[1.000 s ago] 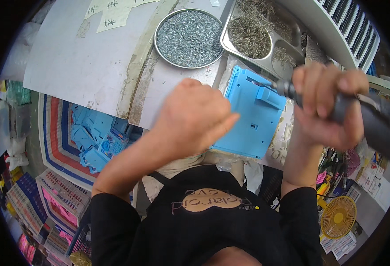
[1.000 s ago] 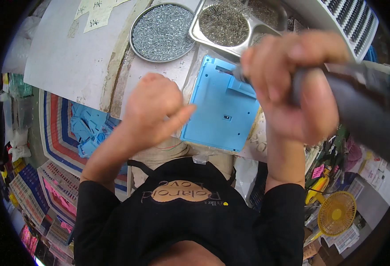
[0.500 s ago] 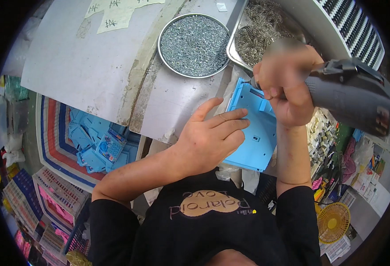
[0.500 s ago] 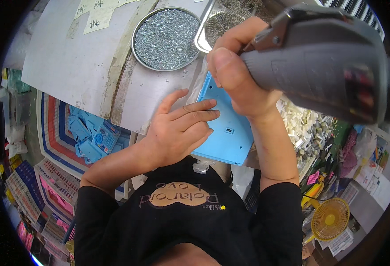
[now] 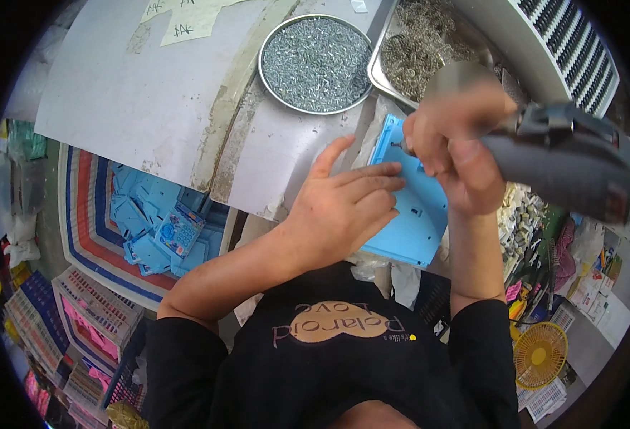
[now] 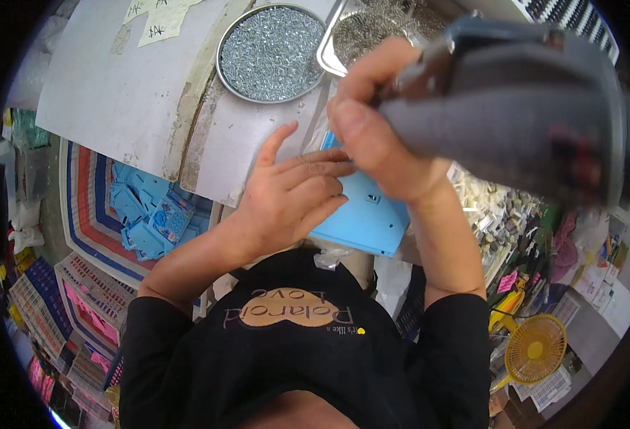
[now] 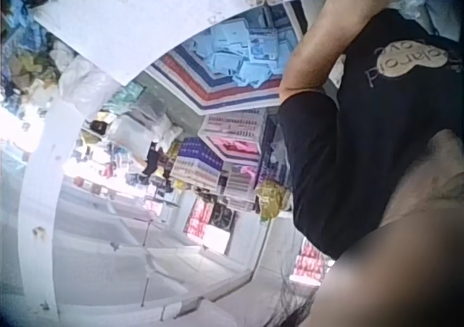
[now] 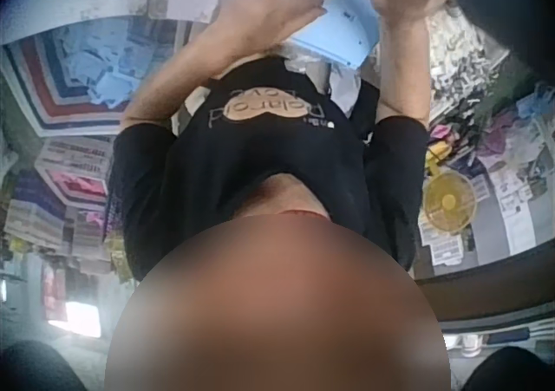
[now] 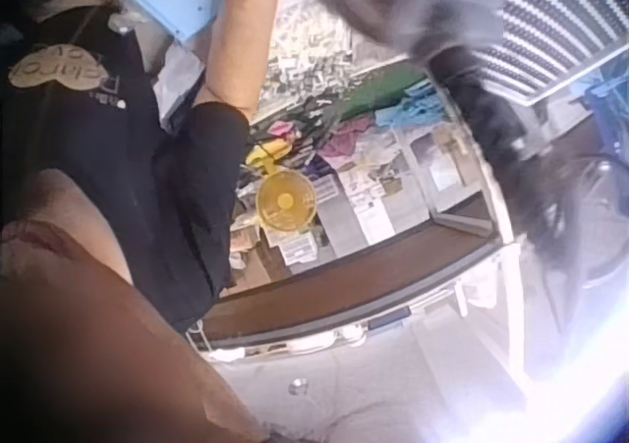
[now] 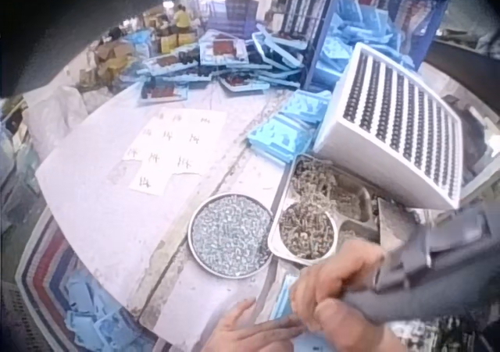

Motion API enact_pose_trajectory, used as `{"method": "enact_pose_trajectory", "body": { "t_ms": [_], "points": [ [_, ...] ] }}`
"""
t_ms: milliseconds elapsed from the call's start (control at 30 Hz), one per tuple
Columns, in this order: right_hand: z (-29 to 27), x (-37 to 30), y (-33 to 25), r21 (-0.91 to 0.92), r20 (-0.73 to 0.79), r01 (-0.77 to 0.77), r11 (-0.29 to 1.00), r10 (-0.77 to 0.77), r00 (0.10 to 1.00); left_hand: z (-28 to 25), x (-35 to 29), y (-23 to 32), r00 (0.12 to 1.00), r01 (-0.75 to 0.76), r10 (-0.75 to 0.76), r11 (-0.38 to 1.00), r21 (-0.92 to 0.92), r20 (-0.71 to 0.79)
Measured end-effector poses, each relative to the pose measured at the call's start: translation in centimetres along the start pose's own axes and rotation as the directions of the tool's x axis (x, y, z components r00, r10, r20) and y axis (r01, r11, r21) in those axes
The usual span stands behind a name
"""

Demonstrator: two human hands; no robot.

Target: Soldering components onto a circuit board and assembling a blue plastic device casing using an electric screwdriver.

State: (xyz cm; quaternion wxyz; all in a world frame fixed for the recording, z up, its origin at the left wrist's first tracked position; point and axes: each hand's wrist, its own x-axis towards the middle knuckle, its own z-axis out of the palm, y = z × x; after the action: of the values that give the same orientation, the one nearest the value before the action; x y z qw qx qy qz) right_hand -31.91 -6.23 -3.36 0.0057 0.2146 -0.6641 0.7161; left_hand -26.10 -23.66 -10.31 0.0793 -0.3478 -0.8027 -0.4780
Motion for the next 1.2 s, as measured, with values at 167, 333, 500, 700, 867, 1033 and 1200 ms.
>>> {"method": "enact_pose_trajectory", "body": {
  "t_ms": [167,333,500,700,867,1033,1200],
  "points": [
    [-0.8,-0.5,-5.3,0.212,0.15,0.063,0.975,-0.096,0.984,-0.6,0.2,0.6,0.998,0.027,-0.031,0.997,-0.065,-0.049],
    [-0.2,-2.7,-6.7,0.265,0.194,0.076,0.961,-0.13,0.972,-1.0,-0.4,1.4,0.996,0.039,-0.044,0.997,-0.061,-0.076],
    [0.8,-3.4,-6.8,0.265,0.156,0.1,0.959,-0.145,0.977,-1.7,-0.8,1.8,0.995,0.026,-0.03,0.999,-0.039,-0.092],
    [1.8,-3.9,-6.3,0.254,0.158,0.078,0.964,-0.121,0.98,-2.4,-1.0,2.0,0.998,-0.008,0.009,1.0,0.015,-0.056],
    [2.3,-4.1,-6.4,0.237,0.164,0.051,0.97,-0.092,0.982,-2.8,-0.8,2.3,0.999,-0.035,0.037,0.994,0.107,-0.017],
    [2.3,-4.2,-6.8,0.23,0.143,0.082,0.97,-0.117,0.983,-3.6,-0.5,2.7,1.0,-0.005,0.005,0.988,0.153,0.001],
    [2.3,-4.2,-5.3,0.196,0.104,0.088,0.977,-0.11,0.988,-4.6,-3.1,1.1,0.993,0.078,-0.063,0.985,0.153,-0.102]
  ]
}}
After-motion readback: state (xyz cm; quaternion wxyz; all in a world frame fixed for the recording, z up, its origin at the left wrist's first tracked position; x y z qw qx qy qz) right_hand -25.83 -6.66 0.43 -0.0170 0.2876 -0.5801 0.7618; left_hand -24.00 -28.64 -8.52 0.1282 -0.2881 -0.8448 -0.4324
